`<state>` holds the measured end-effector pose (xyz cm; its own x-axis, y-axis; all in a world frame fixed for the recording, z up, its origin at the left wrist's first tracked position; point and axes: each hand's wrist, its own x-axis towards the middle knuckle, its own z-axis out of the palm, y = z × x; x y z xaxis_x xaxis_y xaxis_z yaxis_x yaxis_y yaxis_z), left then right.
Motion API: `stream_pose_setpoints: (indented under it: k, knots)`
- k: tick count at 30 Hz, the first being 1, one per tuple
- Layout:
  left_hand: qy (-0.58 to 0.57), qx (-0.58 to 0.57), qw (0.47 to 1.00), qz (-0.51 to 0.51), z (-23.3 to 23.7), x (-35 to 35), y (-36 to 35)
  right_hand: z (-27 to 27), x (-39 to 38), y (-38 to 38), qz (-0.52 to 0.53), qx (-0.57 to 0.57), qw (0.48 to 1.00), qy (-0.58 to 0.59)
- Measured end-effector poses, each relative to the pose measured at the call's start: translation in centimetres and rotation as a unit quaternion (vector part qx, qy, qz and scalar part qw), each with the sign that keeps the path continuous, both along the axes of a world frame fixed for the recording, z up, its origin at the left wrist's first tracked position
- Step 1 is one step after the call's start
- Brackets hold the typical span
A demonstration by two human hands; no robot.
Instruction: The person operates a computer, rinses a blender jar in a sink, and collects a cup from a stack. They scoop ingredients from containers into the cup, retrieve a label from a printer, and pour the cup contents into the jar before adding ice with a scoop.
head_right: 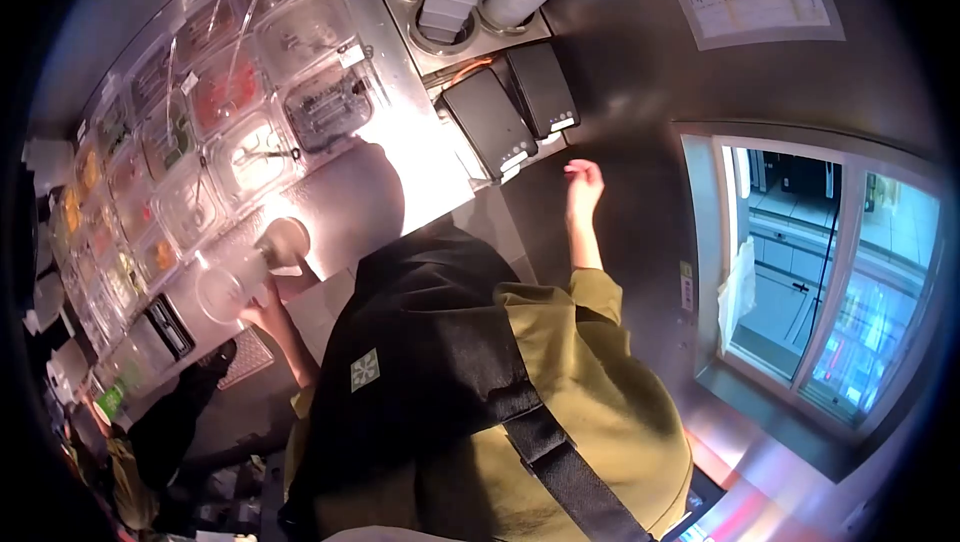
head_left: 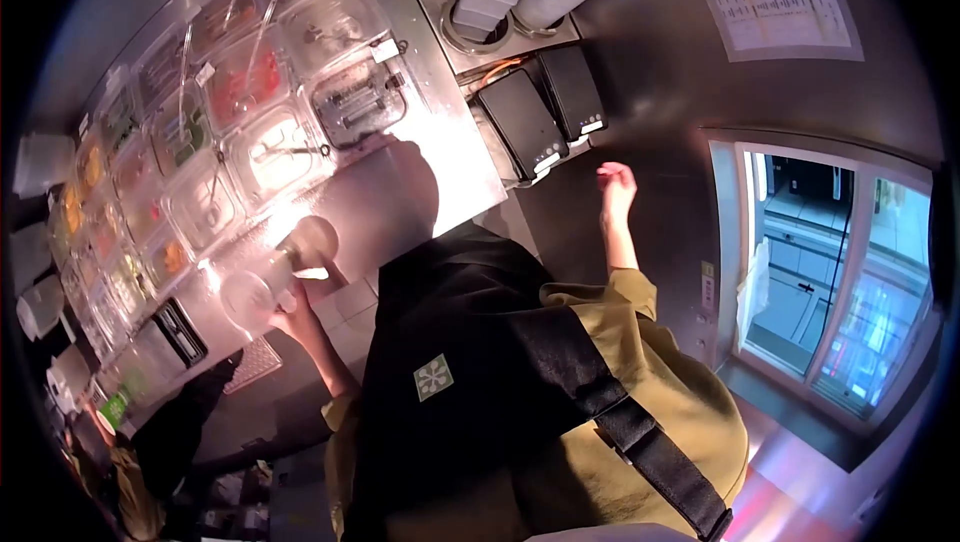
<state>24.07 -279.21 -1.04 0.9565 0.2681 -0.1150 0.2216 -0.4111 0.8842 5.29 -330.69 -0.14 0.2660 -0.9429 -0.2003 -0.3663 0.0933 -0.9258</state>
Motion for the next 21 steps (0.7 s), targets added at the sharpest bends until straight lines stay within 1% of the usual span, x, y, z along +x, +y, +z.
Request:
stream_pose_setpoints:
  k: [2, 3, 4, 6, 7, 8, 10, 11, 12, 14, 15, 16, 17, 18, 19, 20, 21]
  knots:
    - [-0.051, 0.008, 0.992, 0.117, -0.1, -2.4, -1.6, -1.6, -0.5, 0.7, 0.055, 0.105, 0.991, 0.059]
    - [-0.059, -0.039, 0.986, 0.152, -0.2, -3.8, -2.1, -3.8, -0.6, 0.6, 0.11, 0.119, 0.985, 0.06]
    - [-0.098, -0.088, 0.978, 0.161, -2.1, -5.5, -1.8, -6.5, -0.8, 0.3, 0.166, 0.132, 0.975, 0.061]
    - [-0.082, -0.071, 0.981, 0.163, -1.2, -8.4, -3.7, -8.9, -0.2, 0.8, 0.221, 0.206, 0.953, -0.014]
    - [-0.081, -0.073, 0.983, 0.15, -0.7, -9.7, -5.0, -9.7, 0.0, 1.1, 0.256, 0.234, 0.938, -0.024]
    - [-0.076, -0.088, 0.982, 0.15, -0.2, -10.9, -6.6, -9.6, 0.0, 1.3, 0.299, 0.245, 0.922, -0.003]
    - [-0.085, -0.08, 0.988, 0.101, -0.4, -13.2, -9.7, -9.4, -1.5, 1.3, 0.376, 0.256, 0.89, 0.038]
    - [-0.075, -0.085, 0.99, 0.079, -0.3, -14.2, -11.8, -7.1, -1.8, 2.1, 0.361, 0.283, 0.888, 0.028]
    - [-0.067, -0.09, 0.992, 0.056, -0.2, -14.9, -14.2, -7.5, -3.3, 1.8, 0.355, 0.307, 0.883, 0.008]
    - [-0.036, -0.057, 0.997, -0.024, 0.1, -16.3, -19.8, -7.8, -5.6, 0.7, 0.39, 0.315, 0.865, 0.017]
    - [-0.018, -0.09, 0.994, -0.059, 0.9, -17.0, -23.3, -7.2, -6.3, 0.4, 0.4, 0.323, 0.857, -0.008]
    - [0.006, -0.089, 0.99, -0.11, 1.0, -17.8, -26.4, -7.7, -6.9, 0.5, 0.373, 0.341, 0.862, -0.032]
    - [0.041, -0.117, 0.98, -0.159, 1.2, -18.4, -29.0, -7.9, -7.8, 0.2, 0.382, 0.349, 0.855, -0.036]
    - [0.023, -0.073, 0.968, -0.238, -0.1, -19.0, -31.3, -7.2, -8.0, 0.0, 0.392, 0.354, 0.848, -0.041]
    - [0.022, -0.059, 0.949, -0.309, 0.6, -19.5, -33.6, -7.5, -8.4, -0.2, 0.405, 0.352, 0.843, -0.043]
    - [0.014, -0.018, 0.928, -0.371, 0.4, -19.8, -35.2, -8.2, -8.8, -0.2, 0.418, 0.35, 0.837, -0.045]
    - [-0.076, -0.012, 0.91, -0.407, -0.9, -20.1, -36.3, -8.5, -9.1, -0.2, 0.431, 0.348, 0.831, -0.046]
